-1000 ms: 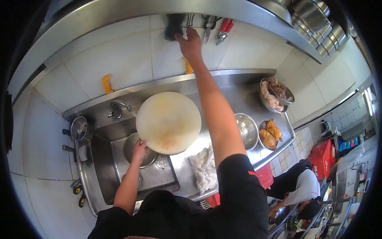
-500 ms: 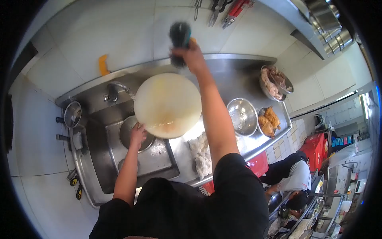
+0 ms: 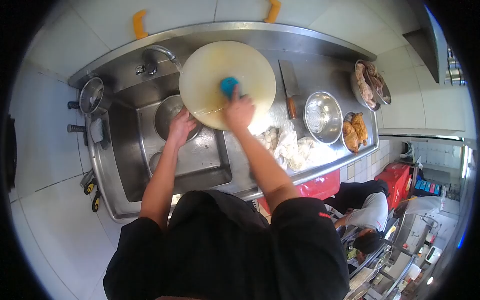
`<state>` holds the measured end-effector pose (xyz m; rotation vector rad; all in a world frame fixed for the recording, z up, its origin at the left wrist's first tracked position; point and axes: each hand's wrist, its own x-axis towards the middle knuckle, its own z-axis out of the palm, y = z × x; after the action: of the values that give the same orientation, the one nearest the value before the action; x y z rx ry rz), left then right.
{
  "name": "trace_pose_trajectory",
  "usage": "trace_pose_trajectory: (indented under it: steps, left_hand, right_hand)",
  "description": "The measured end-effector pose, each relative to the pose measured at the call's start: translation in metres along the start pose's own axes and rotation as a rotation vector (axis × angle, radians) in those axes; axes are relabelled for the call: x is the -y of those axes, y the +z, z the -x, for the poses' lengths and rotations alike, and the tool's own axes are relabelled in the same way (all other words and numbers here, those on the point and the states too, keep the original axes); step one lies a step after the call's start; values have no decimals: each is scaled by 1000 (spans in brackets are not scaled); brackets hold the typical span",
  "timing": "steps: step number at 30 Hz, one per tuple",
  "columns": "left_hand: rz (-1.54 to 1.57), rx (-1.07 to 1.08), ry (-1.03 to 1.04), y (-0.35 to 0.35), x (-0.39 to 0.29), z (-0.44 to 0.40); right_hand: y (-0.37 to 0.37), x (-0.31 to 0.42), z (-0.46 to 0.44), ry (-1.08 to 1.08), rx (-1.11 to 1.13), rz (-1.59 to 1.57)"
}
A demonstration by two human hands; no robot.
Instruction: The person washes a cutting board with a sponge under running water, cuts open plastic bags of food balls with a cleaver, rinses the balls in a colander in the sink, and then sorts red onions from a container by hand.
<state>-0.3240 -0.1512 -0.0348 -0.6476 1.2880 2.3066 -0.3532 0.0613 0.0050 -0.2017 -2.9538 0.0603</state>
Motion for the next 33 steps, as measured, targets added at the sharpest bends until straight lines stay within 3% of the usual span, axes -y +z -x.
trace_pose_trajectory:
  steps: [2,4,7,11,12,14,19,20,23,24,25,27,29,31,33]
  left_hand:
    - [100,22,-11,-5,3,-4]
    - [229,103,-22,-23,11,-8]
    - [542,52,-143,-32,12,-1]
    - [-61,83,18,-10,6,26]
    - [-75,175,12,-15,14,19]
    - [-90,171,14,-10,10,23]
    - [40,166,29,-7,18,21]
    - [113,205,66,-8,15,23]
    - [309,280,-169,-74,56,-22]
    - [189,393,-105,-74,52,-18]
    - [86,336,-73,-61,38,-5]
    - [-115,212,-2,-19,8,30]
    - [-146,230,74,-16,17,26]
    - [-127,262,184,-14,33,8]
    - [-163,243,119,-11,30,7]
  right_hand:
    - [-10,52,33,-88,-47,-92]
    - [-21,91,44,-121,86,-265]
    - [-41,104,37,-213,344,-691]
    - [4,7,-30,-147,-97,-515]
    - [18,-33,-50,-104,-155,-224]
    - [-3,-76,-54,127,-59,-52]
    - [-15,29,32,-73,24,-124]
    - [-25,55,48,-141,54,-228]
    - [-30,69,43,-261,207,-581]
    - [-29,70,32,-285,263,-707]
    - [-19,56,9,-276,144,-682]
    - [-1,17,-42,-62,-113,-596]
    - [11,-17,-83,159,-210,-200]
    - [39,-11,-93,195,-108,-7]
    - [46,27,-71,34,-36,-18]
